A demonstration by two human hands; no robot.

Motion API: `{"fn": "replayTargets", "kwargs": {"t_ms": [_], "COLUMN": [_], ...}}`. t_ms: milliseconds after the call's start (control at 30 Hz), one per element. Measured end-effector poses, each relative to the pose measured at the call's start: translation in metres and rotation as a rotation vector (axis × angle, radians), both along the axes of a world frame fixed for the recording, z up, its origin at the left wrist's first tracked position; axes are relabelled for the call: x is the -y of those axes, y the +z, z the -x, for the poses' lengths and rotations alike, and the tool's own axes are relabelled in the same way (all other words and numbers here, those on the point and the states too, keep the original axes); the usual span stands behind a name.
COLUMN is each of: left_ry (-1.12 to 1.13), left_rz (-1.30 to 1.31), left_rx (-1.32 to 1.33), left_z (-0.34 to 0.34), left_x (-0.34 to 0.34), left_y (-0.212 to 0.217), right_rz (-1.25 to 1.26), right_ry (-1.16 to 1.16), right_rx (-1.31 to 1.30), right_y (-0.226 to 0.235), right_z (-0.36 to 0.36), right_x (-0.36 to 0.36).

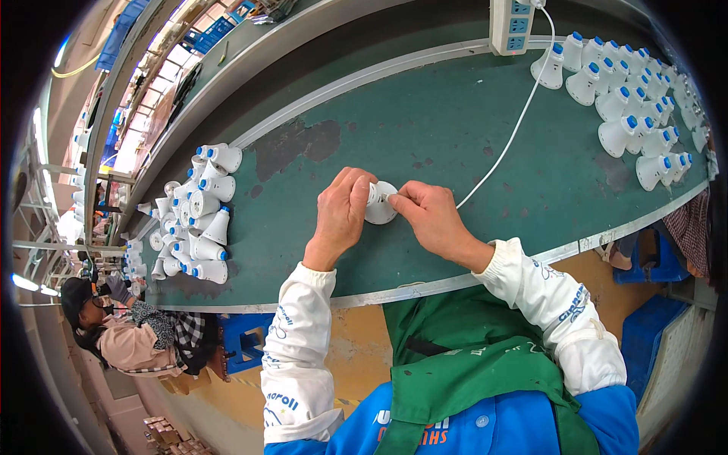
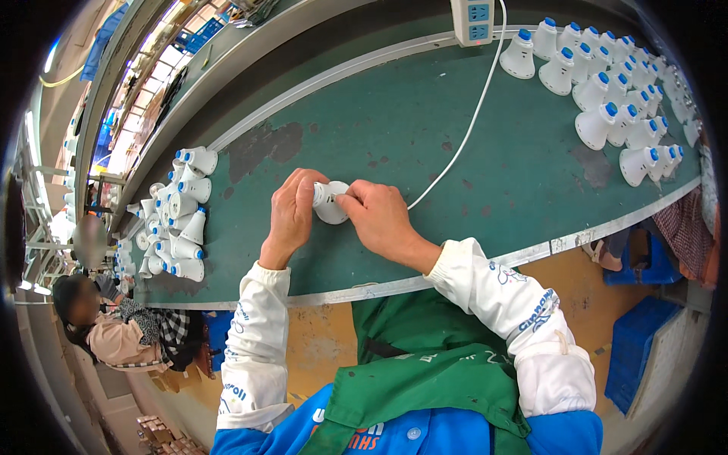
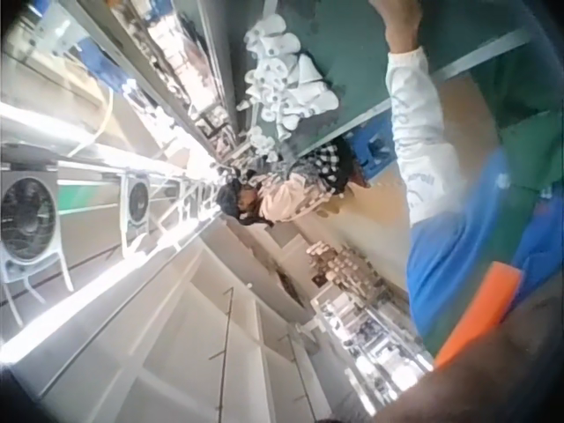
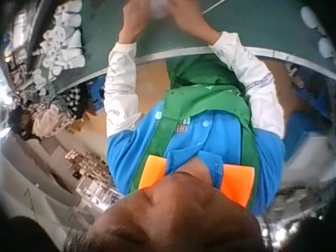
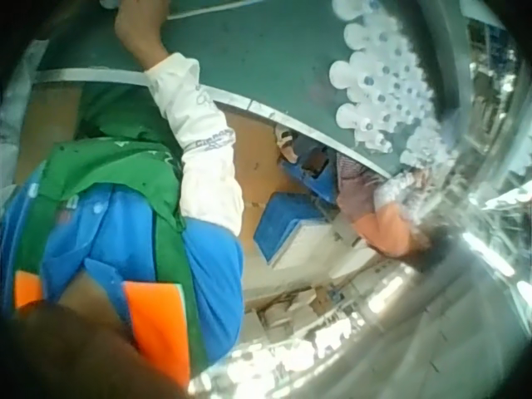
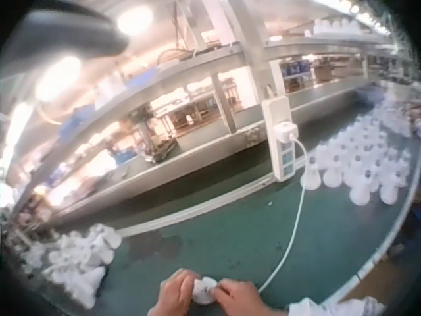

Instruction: The person tests light bulbs by plugging a cable into each bulb to illuminate it, then places the tested light bulbs in rows on the table.

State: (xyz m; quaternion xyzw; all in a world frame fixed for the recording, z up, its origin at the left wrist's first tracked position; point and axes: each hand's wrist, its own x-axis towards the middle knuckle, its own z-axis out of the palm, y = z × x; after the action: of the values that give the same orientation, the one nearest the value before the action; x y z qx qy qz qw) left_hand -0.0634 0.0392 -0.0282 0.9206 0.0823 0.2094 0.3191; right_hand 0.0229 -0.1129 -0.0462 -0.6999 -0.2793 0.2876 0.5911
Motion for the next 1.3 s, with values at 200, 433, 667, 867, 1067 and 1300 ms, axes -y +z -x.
{"fn": "replayTargets", "kwargs": {"t_ms": [200,433,667,867,1067,1300], "left_ry": [0.047,0.062,0.115,0.119,0.235,0.157], "left_rz": [0.010,-0.006,-0.009,-0.017,0.097,-0.356], "left_rx": [-0.014,0.038,0.078,0.066,-0.034,-0.047], "left_z": [0.001,-0.001,-0.001,-0.001,0.005,0.017], "left_x": [0.003,0.003,0.007,0.007,0.021,0.042], "left_y": [0.000,-0.007,-0.014,-0.015,0.007,0.023], "right_rz": [-0.021,0.008,0.082,0.109,0.223,0.141], "right_ry": [0.004,0.044,0.065,0.140,0.218,0.230], "right_rx": [-0.016,-0.154,-0.243,-0.191,0.061,0.249], "right_y": [-0.002,0.005,0.009,0.009,0.018,0.015], "right_z": [0.004,-0.001,-0.010,-0.016,-0.026,-0.022], "right_x": [0.000,-0.003,-0.014,-0.015,-0.001,0.012]}}
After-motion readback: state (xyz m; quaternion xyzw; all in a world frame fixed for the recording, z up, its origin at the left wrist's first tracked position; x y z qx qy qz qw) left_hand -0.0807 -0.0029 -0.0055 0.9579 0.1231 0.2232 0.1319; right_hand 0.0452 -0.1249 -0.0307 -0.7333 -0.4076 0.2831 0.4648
